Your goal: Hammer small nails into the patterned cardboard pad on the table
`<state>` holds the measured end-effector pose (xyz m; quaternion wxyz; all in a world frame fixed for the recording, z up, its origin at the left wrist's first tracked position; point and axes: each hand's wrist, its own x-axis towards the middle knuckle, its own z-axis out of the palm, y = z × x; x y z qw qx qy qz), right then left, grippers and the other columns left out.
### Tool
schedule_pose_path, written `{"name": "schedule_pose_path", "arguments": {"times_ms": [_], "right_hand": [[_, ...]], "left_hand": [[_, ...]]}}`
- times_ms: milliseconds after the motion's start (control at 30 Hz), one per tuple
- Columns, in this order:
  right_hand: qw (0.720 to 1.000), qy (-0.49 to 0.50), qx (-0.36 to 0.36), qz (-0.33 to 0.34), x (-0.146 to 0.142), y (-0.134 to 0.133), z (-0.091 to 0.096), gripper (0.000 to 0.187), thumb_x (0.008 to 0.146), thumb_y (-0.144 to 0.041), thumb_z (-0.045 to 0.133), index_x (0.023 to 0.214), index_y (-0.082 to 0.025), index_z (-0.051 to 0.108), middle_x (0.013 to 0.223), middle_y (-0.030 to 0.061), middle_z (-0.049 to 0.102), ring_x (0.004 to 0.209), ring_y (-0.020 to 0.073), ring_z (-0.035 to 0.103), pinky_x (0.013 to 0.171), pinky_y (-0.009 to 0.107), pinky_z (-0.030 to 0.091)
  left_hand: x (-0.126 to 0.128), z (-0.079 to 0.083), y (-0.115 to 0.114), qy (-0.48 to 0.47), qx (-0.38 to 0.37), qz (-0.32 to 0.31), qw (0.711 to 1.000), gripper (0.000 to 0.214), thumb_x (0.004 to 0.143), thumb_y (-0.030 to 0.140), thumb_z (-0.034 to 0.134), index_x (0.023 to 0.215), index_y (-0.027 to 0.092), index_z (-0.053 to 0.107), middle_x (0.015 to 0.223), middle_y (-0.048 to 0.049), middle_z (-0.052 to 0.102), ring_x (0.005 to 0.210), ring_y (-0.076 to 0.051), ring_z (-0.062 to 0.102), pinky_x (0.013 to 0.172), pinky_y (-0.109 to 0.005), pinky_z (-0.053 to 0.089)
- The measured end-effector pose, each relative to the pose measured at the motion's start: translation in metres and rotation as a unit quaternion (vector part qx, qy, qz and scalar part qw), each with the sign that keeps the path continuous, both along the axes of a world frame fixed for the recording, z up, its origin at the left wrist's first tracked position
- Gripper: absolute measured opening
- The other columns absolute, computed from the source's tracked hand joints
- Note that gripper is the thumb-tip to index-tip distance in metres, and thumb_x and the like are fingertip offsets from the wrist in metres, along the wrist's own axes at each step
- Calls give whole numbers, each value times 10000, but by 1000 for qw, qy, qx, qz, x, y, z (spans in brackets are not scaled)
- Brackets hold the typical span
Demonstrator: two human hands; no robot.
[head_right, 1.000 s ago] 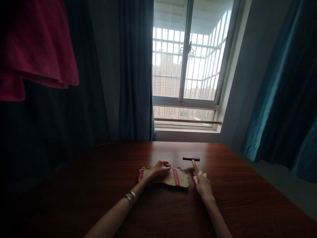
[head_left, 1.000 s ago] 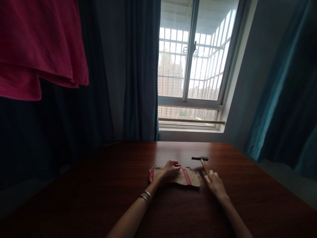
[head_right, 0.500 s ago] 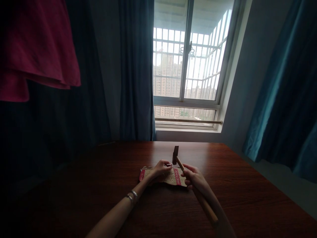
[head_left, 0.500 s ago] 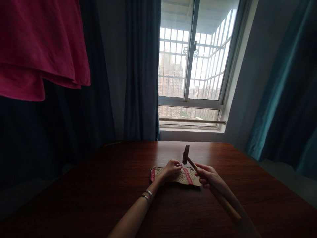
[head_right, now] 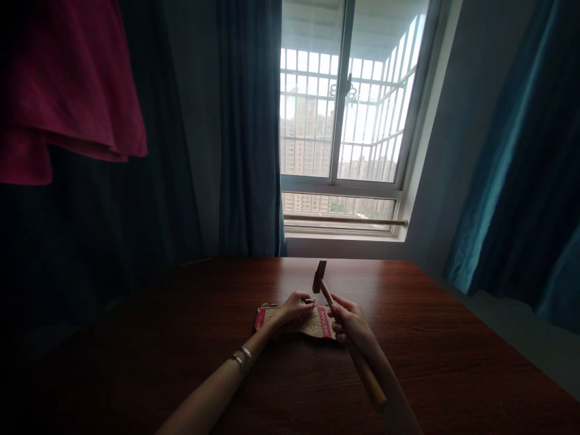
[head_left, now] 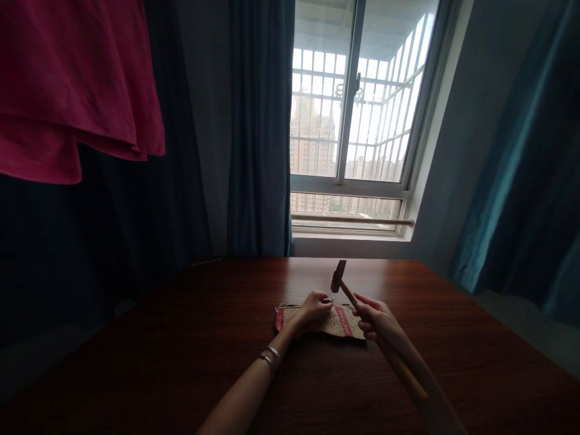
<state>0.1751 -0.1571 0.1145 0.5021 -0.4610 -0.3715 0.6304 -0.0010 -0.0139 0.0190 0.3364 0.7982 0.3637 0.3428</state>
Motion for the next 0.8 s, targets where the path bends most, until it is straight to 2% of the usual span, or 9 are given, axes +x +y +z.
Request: {"name": "schedule_pose_path", "arguments": {"times_ms": [300, 433, 533, 633, 800], "right_hand": [[1000, 2, 4, -15, -1, -1, 0, 586, 752, -220, 613, 1305, -163, 427, 653, -19, 547, 358, 30, 386, 315, 146, 227], [1000, -15, -15, 4, -3, 0, -1, 565, 749, -230, 619, 1281, -147, 451, 636, -20, 541, 355, 29, 380, 314, 147, 222], [1000, -7, -1, -2, -5, 0, -2, 563, 754, -224, 607, 1286, -146, 437, 649, -19, 541, 354, 27, 375, 313, 147, 222], [1000, -4, 10, -15, -6, 0, -3, 572, 765, -220, 590, 1303, -148, 411, 651, -22, 538, 351, 31, 379, 310, 148, 221], [1000, -27, -10, -10, -7, 0, -3, 563, 759, -229, 604, 1286, -129, 432, 627, -24, 535, 347, 36, 385, 308, 151, 224]], "left_hand": [[1, 3, -3, 12, -2, 14, 1000, 254, 709, 322, 574, 729, 93, 681, 718, -42, 655, 675, -158, 543, 591, -222, 370], [0, 8, -6, 15, -2, 15, 1000, 245, 702, 316, 576, 724, 95, 679, 702, -34, 645, 657, -149, 525, 584, -219, 357], [0, 9, -7, 20, -6, 9, 1000, 242, 698, 313, 571, 709, 93, 672, 689, -31, 638, 636, -144, 511, 573, -220, 348], [0, 8, -6, 17, -7, 8, 1000, 240, 695, 307, 565, 708, 91, 669, 687, -31, 633, 634, -144, 506, 568, -219, 343], [1, 4, -4, 20, 0, 14, 1000, 227, 689, 297, 562, 684, 93, 661, 660, -23, 617, 628, -140, 501, 570, -217, 341]]}}
